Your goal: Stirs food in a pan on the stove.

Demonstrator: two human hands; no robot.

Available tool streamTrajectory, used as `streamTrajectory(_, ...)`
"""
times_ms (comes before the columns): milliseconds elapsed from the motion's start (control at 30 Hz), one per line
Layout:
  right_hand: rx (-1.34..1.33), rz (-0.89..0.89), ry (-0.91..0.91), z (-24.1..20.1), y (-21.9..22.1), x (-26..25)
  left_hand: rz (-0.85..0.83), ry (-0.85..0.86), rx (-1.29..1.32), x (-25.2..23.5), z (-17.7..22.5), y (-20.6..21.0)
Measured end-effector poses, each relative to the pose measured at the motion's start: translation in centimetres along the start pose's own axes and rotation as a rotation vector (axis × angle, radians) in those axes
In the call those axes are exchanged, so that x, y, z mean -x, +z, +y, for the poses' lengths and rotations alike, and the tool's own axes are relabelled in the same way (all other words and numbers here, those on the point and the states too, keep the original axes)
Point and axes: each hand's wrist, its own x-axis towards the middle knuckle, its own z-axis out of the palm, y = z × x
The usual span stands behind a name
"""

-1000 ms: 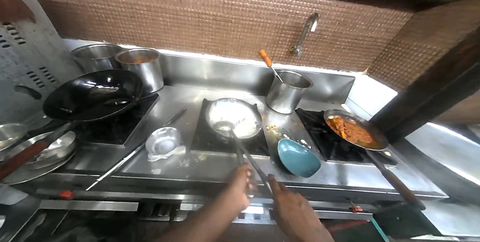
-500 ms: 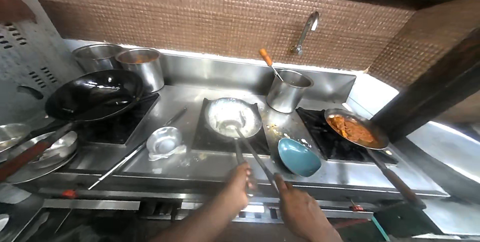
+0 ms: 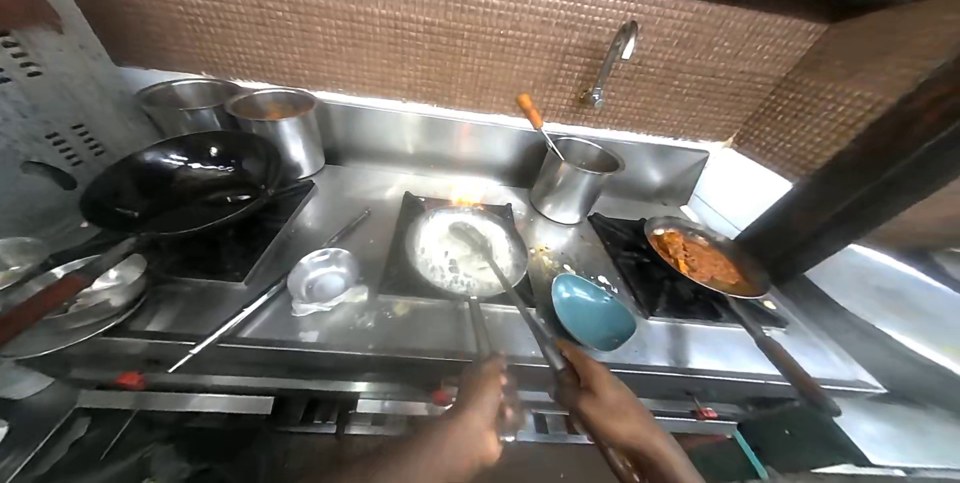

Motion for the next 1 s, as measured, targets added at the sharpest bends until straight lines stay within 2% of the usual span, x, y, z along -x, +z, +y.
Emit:
streamTrajectory(67, -0.119, 0.038, -0.024, 0.3, -0.2, -1.7, -0.021, 0.028, 0.011, -0.6, 1.2, -0.2)
streamTrajectory(167, 0.121, 0.115, 0.043, -1.1, -0.1, -4.0, -0.043, 0.017, 0.047, -2.2, 1.9, -1.4)
streamTrajectory(300, 0.350, 0.116, -0.006, -2.6, 0.3, -7.4, 0.012, -0.030, 0.008, 1.5, 0.1, -1.0)
streamTrajectory(367, 0.517, 0.102, -0.074, -3.1, 1.1, -7.2, -0.003, -0.019, -0.018, 0.7, 1.0, -1.4)
streamTrajectory(500, 0.916, 0.116, -0.065, -3.5, 0.8, -4.5, -0.069, 0.011, -0.015, -2.3, 3.1, -2.9)
streamTrajectory(633, 0.978, 0.168, -0.022, -1.2, -2.0, -7.2, 0.030, -0.020, -0.045, 1.2, 0.1, -1.4)
streamTrajectory(733, 0.624, 0.162, 0.034, 0.7, -2.5, -7.0, 0.007, 0.031, -0.046, -1.7, 1.5, -1.7)
streamTrajectory(767, 0.399, 0.129, 0.052, 0.8, -2.4, -5.7, -0.032, 0.044, -0.023, -3.3, 2.5, -1.9)
streamTrajectory(833, -0.262, 0.044, 0.057, 0.7, -1.6, -2.7, -0.075, 0.052, 0.027, -4.9, 3.9, -1.6)
streamTrajectory(900, -0.818, -0.051, 0.036, -0.3, -1.1, -1.0, -0.056, 0.046, 0.021, -3.7, 3.5, -0.4)
streamTrajectory(1000, -1.258, -0.198, -0.051, -1.1, -0.3, -2.9, -0.002, 0.008, -0.014, -0.6, 0.6, 0.6)
